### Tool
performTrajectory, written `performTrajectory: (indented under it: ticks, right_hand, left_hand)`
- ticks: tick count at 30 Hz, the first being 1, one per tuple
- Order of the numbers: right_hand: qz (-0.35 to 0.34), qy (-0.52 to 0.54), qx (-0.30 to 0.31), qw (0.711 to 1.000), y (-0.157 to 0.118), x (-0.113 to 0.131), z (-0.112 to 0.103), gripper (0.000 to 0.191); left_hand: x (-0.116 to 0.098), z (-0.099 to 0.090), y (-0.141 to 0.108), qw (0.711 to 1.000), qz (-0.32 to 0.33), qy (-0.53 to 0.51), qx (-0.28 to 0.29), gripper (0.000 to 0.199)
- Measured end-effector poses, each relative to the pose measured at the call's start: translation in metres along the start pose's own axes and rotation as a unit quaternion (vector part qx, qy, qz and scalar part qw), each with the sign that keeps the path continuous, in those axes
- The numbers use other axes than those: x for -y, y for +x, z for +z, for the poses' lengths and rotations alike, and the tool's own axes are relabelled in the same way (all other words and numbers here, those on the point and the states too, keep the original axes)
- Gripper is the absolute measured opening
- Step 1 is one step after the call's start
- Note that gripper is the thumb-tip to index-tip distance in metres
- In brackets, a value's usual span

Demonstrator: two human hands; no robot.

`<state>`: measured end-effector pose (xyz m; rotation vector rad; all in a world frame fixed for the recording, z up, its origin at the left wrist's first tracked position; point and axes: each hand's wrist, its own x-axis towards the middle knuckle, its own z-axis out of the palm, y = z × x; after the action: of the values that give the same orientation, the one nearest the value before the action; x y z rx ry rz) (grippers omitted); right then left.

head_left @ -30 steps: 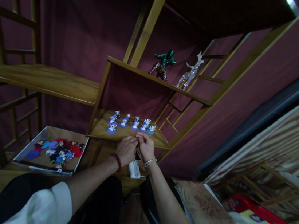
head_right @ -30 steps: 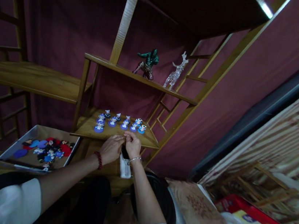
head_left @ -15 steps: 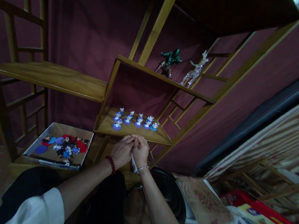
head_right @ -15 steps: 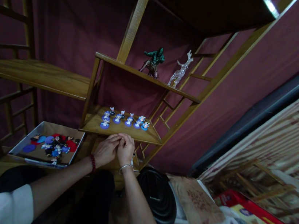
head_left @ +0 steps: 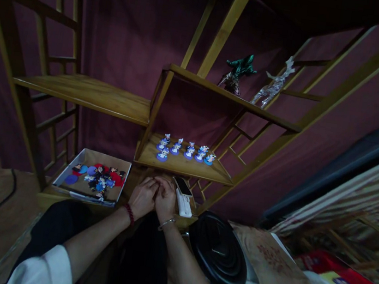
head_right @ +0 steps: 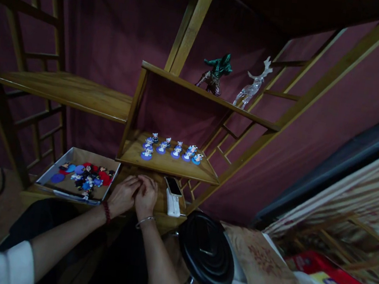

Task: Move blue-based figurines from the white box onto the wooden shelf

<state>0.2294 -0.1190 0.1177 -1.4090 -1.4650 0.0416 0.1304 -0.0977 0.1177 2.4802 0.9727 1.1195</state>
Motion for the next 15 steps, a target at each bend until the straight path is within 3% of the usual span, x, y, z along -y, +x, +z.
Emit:
performTrajectory:
  ticks: [15]
  right_hand:
    - [0.07, 0.014, 0.146, 0.987, -0.042, -0.006, 0.095, 0.039]
  left_hand:
    - [0.075, -0.007, -0.061, 0.978, -0.169, 0.057, 0.107, 0.027]
